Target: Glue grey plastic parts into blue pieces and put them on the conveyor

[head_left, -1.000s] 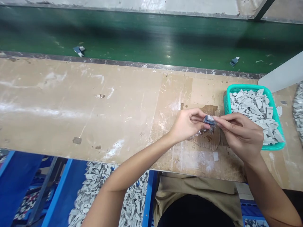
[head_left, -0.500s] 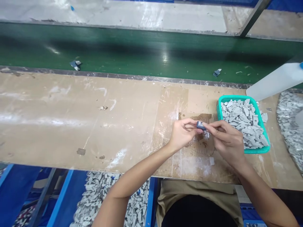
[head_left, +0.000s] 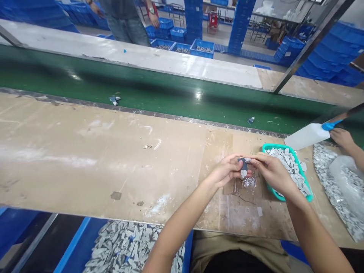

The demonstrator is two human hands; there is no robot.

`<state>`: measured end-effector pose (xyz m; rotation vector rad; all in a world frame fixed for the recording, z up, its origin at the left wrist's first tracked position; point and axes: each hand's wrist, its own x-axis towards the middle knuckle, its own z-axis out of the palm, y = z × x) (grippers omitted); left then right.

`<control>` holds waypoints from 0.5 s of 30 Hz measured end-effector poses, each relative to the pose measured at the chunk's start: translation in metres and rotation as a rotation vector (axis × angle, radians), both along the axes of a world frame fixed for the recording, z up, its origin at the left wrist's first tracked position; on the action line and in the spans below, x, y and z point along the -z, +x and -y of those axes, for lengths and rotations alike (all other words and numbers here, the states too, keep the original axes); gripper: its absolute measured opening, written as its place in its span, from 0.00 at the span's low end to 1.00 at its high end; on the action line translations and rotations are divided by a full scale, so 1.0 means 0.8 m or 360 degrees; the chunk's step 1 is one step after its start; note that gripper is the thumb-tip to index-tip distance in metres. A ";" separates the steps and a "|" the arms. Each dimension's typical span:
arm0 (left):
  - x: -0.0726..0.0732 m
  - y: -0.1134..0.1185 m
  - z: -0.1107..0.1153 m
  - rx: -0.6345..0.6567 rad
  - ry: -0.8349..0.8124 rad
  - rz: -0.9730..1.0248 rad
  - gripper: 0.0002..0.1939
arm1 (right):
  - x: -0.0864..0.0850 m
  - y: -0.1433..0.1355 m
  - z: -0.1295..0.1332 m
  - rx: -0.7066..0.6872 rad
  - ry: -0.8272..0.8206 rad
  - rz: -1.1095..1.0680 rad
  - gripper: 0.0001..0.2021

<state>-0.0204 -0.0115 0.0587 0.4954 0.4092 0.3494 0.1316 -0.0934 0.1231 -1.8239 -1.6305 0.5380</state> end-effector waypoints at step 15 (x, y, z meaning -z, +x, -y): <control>-0.011 -0.023 -0.016 0.0147 -0.0492 0.0045 0.07 | -0.037 -0.036 -0.015 -0.0142 0.0017 -0.0056 0.15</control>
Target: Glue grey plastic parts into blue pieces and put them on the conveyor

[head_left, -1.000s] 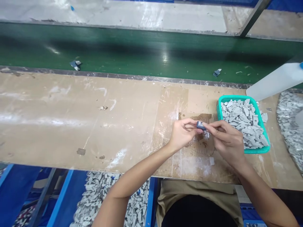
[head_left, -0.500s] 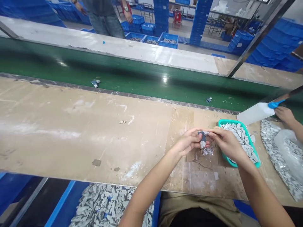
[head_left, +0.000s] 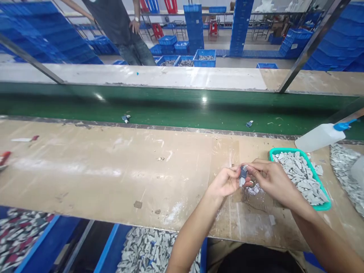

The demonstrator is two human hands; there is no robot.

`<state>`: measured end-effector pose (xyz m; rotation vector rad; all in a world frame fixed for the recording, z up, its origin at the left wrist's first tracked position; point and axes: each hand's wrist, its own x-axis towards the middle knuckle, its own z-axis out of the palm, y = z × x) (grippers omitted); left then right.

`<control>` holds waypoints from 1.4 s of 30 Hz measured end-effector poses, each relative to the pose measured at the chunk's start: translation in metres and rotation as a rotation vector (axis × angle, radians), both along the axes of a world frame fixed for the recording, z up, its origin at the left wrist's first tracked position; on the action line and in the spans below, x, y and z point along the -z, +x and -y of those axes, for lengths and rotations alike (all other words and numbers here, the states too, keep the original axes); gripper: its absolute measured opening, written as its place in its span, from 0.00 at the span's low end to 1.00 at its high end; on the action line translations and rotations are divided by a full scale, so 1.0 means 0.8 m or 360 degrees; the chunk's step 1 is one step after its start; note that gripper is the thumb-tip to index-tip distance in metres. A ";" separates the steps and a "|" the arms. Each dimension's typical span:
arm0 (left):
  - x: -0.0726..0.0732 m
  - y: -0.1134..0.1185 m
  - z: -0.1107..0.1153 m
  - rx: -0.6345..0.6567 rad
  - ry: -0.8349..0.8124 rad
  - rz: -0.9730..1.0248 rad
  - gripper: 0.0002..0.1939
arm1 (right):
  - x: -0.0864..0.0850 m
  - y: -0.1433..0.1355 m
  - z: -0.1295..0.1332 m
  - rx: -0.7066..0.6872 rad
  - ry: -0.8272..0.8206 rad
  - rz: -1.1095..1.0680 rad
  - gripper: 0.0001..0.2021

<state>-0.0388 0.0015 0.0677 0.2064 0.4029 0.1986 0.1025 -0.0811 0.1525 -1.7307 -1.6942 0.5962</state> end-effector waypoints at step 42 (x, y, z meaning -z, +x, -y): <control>0.072 0.196 -0.232 -0.0590 0.2599 -0.2282 0.17 | 0.147 0.180 0.097 0.0607 -0.0113 -0.0597 0.05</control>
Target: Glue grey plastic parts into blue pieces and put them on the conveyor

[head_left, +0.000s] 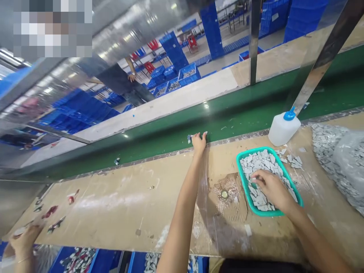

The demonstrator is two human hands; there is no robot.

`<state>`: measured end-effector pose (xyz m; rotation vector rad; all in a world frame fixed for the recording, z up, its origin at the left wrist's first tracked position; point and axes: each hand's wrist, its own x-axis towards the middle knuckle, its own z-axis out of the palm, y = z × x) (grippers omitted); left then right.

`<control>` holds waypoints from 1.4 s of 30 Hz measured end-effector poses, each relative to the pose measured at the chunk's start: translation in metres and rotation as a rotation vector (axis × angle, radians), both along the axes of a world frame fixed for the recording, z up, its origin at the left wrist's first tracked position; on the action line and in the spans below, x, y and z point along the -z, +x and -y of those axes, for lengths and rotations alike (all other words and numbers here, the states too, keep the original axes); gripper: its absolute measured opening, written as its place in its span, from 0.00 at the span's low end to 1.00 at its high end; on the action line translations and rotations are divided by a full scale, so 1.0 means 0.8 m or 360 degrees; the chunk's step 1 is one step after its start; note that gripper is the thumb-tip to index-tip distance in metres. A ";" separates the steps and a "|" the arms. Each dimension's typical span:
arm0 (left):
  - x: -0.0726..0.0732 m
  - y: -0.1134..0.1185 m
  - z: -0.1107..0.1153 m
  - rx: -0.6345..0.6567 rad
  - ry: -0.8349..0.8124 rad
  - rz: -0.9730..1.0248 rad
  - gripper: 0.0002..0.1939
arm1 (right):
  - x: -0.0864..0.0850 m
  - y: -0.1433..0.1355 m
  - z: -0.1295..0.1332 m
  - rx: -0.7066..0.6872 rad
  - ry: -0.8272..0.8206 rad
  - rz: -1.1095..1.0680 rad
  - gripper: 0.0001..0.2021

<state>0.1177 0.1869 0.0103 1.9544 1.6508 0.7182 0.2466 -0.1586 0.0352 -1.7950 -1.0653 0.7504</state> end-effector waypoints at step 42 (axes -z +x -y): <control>-0.029 -0.148 0.221 0.0582 -0.1302 0.2174 0.23 | -0.025 -0.124 -0.020 -0.0336 -0.0168 0.0964 0.13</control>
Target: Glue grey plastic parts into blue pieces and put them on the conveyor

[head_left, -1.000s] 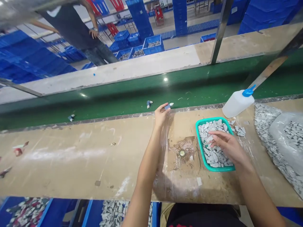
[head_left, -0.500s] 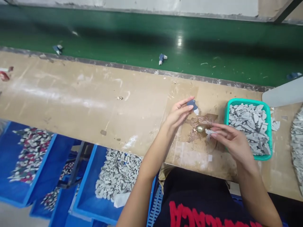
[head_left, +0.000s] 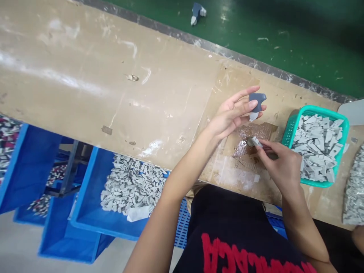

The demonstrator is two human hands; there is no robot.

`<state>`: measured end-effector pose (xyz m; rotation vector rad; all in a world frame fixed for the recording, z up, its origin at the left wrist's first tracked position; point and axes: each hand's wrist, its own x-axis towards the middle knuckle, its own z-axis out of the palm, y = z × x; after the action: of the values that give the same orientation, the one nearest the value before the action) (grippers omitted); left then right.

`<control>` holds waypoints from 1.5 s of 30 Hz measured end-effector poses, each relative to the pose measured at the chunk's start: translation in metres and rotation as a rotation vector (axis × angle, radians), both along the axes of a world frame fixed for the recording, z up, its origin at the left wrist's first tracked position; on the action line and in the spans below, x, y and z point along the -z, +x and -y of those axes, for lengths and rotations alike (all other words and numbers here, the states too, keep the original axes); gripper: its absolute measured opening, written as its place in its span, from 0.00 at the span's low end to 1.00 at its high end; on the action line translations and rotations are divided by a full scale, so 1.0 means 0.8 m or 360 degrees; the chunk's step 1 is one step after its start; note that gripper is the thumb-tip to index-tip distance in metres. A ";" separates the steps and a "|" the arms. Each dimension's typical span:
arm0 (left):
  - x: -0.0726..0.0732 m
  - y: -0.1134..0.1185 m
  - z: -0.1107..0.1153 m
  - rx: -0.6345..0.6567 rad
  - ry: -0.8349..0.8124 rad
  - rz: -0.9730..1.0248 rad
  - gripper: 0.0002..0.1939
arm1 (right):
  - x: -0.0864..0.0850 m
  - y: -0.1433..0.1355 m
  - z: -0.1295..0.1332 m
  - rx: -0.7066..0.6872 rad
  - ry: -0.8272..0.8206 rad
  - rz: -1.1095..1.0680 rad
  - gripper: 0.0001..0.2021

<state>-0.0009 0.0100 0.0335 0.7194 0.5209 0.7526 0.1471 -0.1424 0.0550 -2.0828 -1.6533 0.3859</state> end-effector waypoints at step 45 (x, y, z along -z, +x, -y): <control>-0.003 0.023 0.044 0.0488 0.0186 -0.0447 0.12 | -0.033 0.013 0.018 0.0249 0.0588 -0.0556 0.20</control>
<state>0.0178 -0.0253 0.0358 0.9964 0.6063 0.3990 0.1578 -0.1568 0.0815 -1.7395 -1.2417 0.3397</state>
